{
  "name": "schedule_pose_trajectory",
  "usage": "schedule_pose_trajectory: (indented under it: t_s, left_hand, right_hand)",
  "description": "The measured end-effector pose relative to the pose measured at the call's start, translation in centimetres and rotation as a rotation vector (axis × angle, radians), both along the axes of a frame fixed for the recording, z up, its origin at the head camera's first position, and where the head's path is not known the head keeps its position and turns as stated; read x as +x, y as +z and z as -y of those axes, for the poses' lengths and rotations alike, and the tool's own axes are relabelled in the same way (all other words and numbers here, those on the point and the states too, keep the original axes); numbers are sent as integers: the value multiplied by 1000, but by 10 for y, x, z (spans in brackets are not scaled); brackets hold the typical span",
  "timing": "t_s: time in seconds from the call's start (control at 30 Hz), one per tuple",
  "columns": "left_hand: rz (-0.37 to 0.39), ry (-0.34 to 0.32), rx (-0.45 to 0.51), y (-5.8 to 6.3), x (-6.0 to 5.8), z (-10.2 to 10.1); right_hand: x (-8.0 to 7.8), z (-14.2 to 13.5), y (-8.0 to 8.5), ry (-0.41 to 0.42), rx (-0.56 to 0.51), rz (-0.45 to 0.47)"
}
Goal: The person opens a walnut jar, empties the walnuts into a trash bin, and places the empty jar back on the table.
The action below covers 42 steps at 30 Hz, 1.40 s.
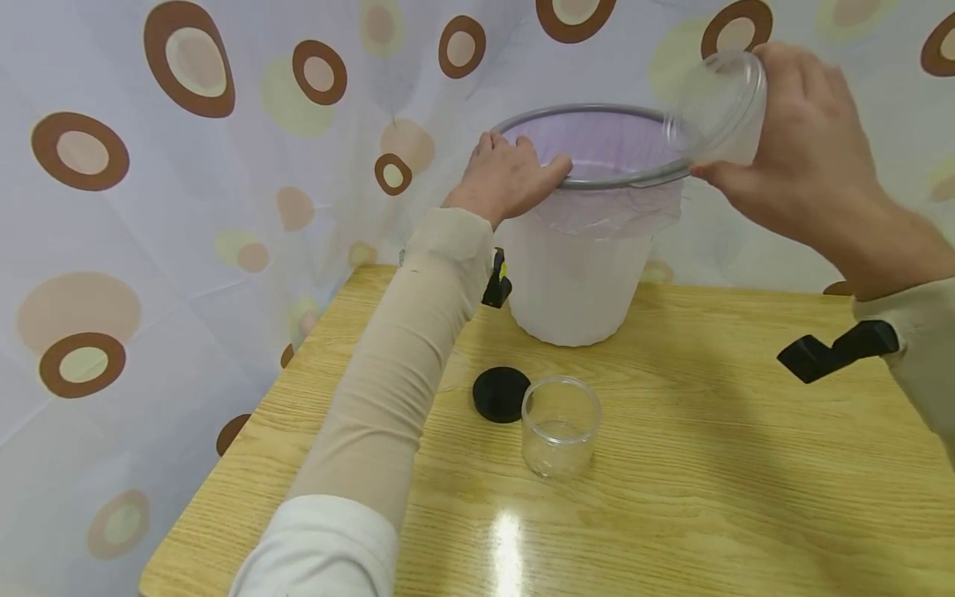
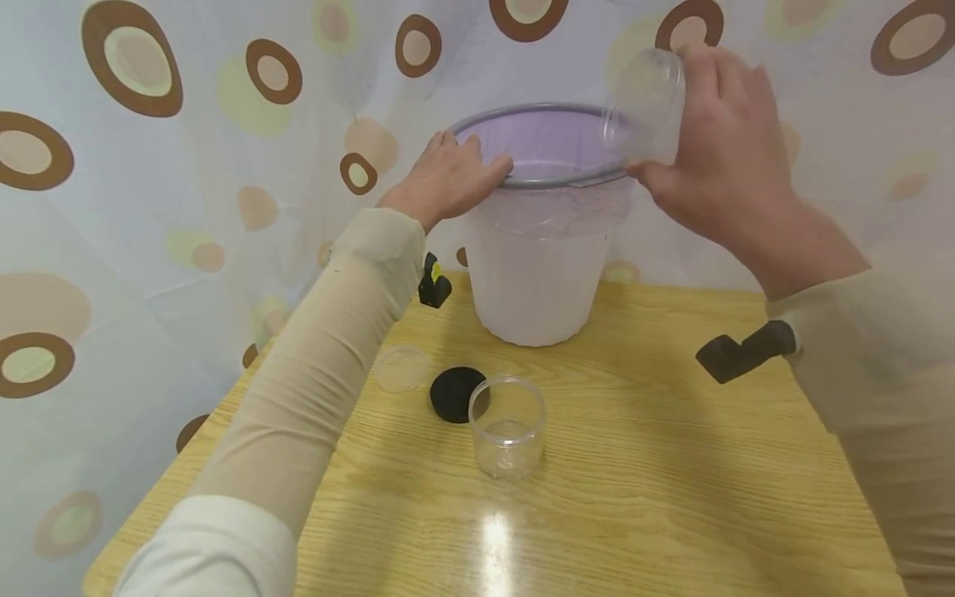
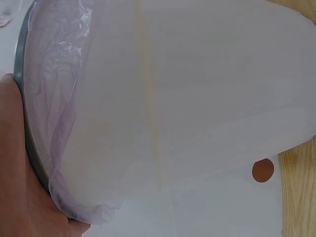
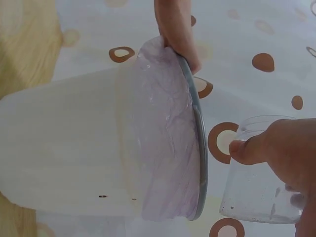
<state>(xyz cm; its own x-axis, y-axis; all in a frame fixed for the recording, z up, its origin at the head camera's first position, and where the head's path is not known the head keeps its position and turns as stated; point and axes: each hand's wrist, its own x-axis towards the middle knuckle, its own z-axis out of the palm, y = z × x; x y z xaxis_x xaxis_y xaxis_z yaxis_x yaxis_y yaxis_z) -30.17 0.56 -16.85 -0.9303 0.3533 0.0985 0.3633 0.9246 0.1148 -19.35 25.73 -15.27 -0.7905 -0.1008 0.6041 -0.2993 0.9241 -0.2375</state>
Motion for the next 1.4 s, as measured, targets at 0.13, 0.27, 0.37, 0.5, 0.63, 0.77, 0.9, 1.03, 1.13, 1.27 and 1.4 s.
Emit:
schedule_pose_trajectory:
  t_s: [0.13,0.27,0.37,0.5,0.63,0.77,0.9,1.03,1.13,1.27,1.4]
  left_hand:
    - [-6,-3,-11,1,-1,0]
    - [-10,-9,-15,1,-1,-2]
    - [-7,-11,-16,1,-1,-2]
    - [-6,-9,-20,1,-1,-2]
    - [-2,-4,-3,0,-1,-2]
    - [3,1,3,0,0,-1]
    - [7,2,3,0,1,-1]
    - [7,0,4,0,1,-1]
    - [6,2,2,0,1,-1]
    - [3,1,0,0,1,-1]
    - [2,0,0,0,1,-1]
  right_hand:
    - [7,-1,-8,20,-110,7]
    - [12,-2,-17,45,-180,11]
    - [14,-4,-23,57,-216,21]
    - [18,-6,-29,34,-247,49]
    - [25,-8,-39,-2,-289,99]
    - [31,-10,-53,1,-334,138]
    - [35,-11,-67,22,-354,168]
    - [37,-13,-79,32,-362,198]
    - [39,-14,-86,34,-367,221]
    - [42,-16,-96,29,-367,270]
    - [45,-17,-107,27,-362,327]
